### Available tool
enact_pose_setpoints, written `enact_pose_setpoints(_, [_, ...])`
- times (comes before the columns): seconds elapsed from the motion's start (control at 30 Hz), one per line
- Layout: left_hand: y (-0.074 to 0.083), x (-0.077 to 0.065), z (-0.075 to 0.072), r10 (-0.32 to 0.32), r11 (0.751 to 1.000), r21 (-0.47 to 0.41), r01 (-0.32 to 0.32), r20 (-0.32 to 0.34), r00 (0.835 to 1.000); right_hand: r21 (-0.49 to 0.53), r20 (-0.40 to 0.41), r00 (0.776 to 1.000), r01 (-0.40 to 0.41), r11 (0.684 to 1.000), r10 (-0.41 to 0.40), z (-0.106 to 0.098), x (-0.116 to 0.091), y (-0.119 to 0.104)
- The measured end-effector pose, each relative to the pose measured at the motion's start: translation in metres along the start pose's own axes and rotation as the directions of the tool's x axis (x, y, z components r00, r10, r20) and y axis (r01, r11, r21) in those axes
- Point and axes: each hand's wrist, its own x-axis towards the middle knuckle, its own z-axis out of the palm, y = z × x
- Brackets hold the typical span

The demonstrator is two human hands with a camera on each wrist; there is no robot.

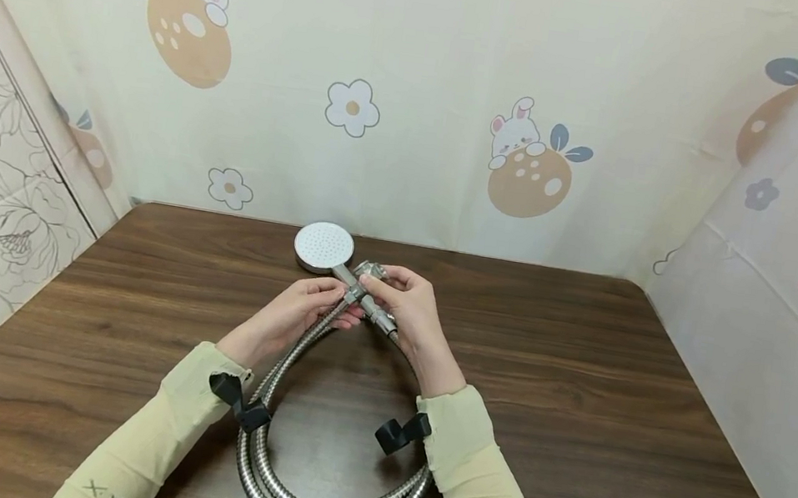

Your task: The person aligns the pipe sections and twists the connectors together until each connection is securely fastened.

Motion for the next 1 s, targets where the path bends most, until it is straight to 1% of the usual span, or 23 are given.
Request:
enact_pose_setpoints(0.13, [0.0005,0.0000,0.0006,0.015,0.999,-0.028,-0.016,-0.043,0.999,0.005,0.005,1.000,0.007,1.000,-0.007,0.0006,-0.0005,-0.0004])
enact_pose_setpoints(0.3, [-0.0017,0.0025,0.0022,0.032,0.999,-0.027,-0.036,-0.135,0.990,0.014,0.007,1.000,0.013,1.000,-0.013,0.0007,0.0002,0.0000])
enact_pose_setpoints(0.4, [-0.0029,0.0037,0.0029,0.036,0.999,0.012,-0.034,-0.184,0.982,0.009,0.013,1.000,0.012,1.000,-0.012,0.0012,0.0004,0.0005])
enact_pose_setpoints(0.5, [-0.0037,0.0039,0.0031,0.033,0.998,0.063,-0.020,-0.201,0.979,0.002,0.015,1.000,0.009,1.000,-0.009,0.0021,-0.0001,0.0005])
enact_pose_setpoints(0.57, [-0.0034,0.0037,0.0034,0.027,0.996,0.091,-0.009,-0.196,0.980,-0.002,0.014,1.000,0.013,1.000,-0.012,0.0020,-0.0007,-0.0003])
enact_pose_setpoints(0.63, [-0.0030,0.0032,0.0036,0.027,0.994,0.112,-0.008,-0.176,0.984,-0.001,0.014,1.000,0.012,1.000,-0.012,0.0016,-0.0009,-0.0007])
enact_pose_setpoints(0.83, [-0.0009,0.0007,0.0029,0.028,0.991,0.134,-0.016,-0.087,0.996,0.003,0.020,1.000,0.011,1.000,-0.011,0.0005,-0.0002,-0.0005])
enact_pose_setpoints(1.0, [0.0002,0.0002,0.0019,0.037,0.996,0.080,-0.033,-0.046,0.998,0.000,0.001,1.000,0.010,1.000,-0.010,-0.0001,-0.0002,-0.0004])
